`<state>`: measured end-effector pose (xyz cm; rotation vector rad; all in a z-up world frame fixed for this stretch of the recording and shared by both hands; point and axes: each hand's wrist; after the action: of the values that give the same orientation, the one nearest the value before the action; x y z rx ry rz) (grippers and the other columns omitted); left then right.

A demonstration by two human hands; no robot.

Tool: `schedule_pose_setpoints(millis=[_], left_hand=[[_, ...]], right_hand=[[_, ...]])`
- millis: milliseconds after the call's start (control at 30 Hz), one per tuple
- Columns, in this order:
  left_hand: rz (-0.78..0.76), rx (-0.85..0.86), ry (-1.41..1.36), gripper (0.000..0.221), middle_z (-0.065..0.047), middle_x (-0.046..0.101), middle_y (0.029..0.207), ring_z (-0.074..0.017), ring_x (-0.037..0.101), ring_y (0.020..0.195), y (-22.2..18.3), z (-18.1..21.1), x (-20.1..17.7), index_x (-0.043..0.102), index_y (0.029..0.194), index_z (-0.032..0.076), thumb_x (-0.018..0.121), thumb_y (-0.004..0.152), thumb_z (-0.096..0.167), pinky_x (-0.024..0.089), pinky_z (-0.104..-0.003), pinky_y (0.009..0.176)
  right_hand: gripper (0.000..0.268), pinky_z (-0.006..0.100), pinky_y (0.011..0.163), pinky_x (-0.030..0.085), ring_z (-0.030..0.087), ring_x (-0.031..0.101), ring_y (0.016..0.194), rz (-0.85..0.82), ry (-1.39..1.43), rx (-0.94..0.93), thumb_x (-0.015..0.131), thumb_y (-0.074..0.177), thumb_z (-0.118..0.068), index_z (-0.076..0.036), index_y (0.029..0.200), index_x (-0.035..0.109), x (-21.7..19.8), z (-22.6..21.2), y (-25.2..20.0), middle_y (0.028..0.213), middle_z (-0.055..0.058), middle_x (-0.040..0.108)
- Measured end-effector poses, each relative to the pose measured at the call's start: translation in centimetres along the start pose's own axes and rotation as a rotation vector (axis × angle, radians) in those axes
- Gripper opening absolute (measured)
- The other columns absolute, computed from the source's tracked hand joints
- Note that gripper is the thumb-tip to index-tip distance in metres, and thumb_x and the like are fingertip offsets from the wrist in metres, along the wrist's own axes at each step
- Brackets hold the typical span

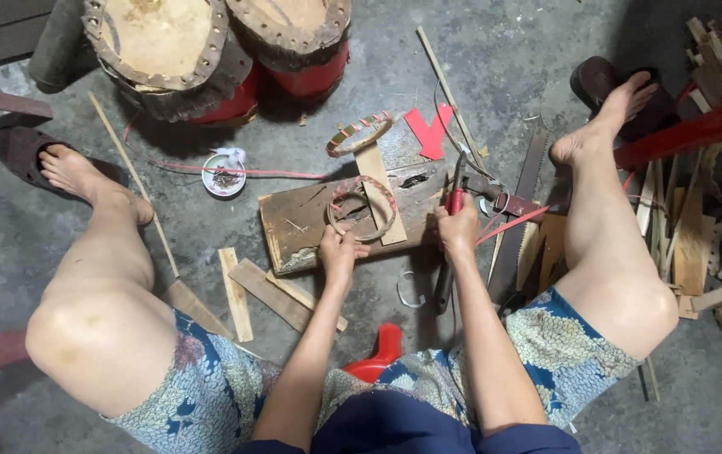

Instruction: The person is shaping a bamboo ring and securing it to a wooden frame using pliers and cutters.

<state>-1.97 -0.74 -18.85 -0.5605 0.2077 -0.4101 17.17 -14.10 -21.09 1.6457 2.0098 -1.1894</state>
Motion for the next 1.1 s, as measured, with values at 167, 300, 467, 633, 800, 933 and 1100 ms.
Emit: schedule_pose_setpoints(millis=[167,300,467,633,800,933,1100], left_hand=[[-0.253,-0.172,-0.23,0.039,-0.013,0.065,0.088,-0.0201,0.073,0.066,-0.8,2.2,0.2,0.055,0.129,-0.003,0.052,0.091,0.004,0.065,-0.029,0.058],[-0.3,-0.218,-0.264,0.05,-0.016,0.071,0.091,-0.0201,0.075,0.072,0.0,1.0,0.7,0.055,0.135,-0.005,0.063,0.086,0.002,0.066,-0.03,0.065],[-0.294,-0.185,-0.243,0.057,-0.023,0.072,0.105,-0.0246,0.075,0.077,0.7,-1.1,0.7,0.058,0.138,-0.006,0.067,0.082,-0.001,0.067,-0.037,0.069],[-0.27,-0.156,-0.211,0.034,-0.021,0.07,0.122,-0.0239,0.074,0.076,-0.2,-1.9,0.0,0.07,0.116,-0.006,0.065,0.083,0.001,0.067,-0.036,0.067],[-0.308,-0.151,-0.197,0.048,-0.017,0.071,0.09,-0.0213,0.071,0.076,-1.3,0.1,-1.0,0.059,0.136,-0.005,0.058,0.09,0.003,0.065,-0.033,0.068],[-0.258,-0.049,-0.198,0.039,-0.013,0.072,0.089,-0.012,0.067,0.075,-1.5,3.2,-2.5,0.06,0.133,-0.002,0.055,0.095,0.007,0.059,-0.018,0.057],[-0.164,0.042,-0.262,0.032,-0.016,0.07,0.095,-0.0172,0.067,0.082,-0.4,5.3,-4.3,0.059,0.132,0.0,0.052,0.101,0.007,0.061,-0.023,0.064]], right_hand=[[0.039,0.029,0.047,0.062,0.018,0.068,0.056,-0.473,0.616,0.188,0.073,0.08,-0.002,-0.007,0.119,0.068,0.6,-1.7,-3.4,0.079,0.009,0.066],[0.045,0.027,0.048,0.063,0.015,0.068,0.058,-0.564,0.591,0.197,0.071,0.082,-0.006,-0.004,0.127,0.065,1.6,-1.7,-4.5,0.081,0.009,0.068],[0.025,0.035,0.046,0.06,0.021,0.068,0.053,-0.516,0.549,0.125,0.086,0.076,-0.011,-0.002,0.096,0.073,5.7,3.1,-1.7,0.068,0.01,0.067],[0.02,0.033,0.048,0.059,0.021,0.068,0.053,-0.545,0.561,0.12,0.082,0.075,-0.006,-0.002,0.092,0.073,3.6,1.1,-4.9,0.066,0.011,0.066],[0.015,0.043,0.068,0.057,0.039,0.073,0.075,-0.438,0.037,-0.121,0.066,0.076,-0.007,0.0,0.086,0.074,0.5,-3.4,-6.3,0.07,0.02,0.068],[0.025,0.057,0.086,0.055,0.047,0.071,0.1,-0.192,-0.381,-0.221,0.066,0.087,-0.02,-0.005,0.106,0.071,-2.9,-4.8,-5.9,0.098,0.024,0.073],[0.025,0.059,0.091,0.052,0.048,0.069,0.104,-0.168,-0.393,-0.307,0.053,0.09,-0.009,-0.009,0.115,0.059,-2.9,-5.1,-6.6,0.105,0.022,0.07]])
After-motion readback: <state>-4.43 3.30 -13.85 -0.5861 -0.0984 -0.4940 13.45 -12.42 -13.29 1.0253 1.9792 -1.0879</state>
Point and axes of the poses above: each hand's wrist, its own y-axis towards the middle knuckle, its own x-axis out of the palm, z = x × y
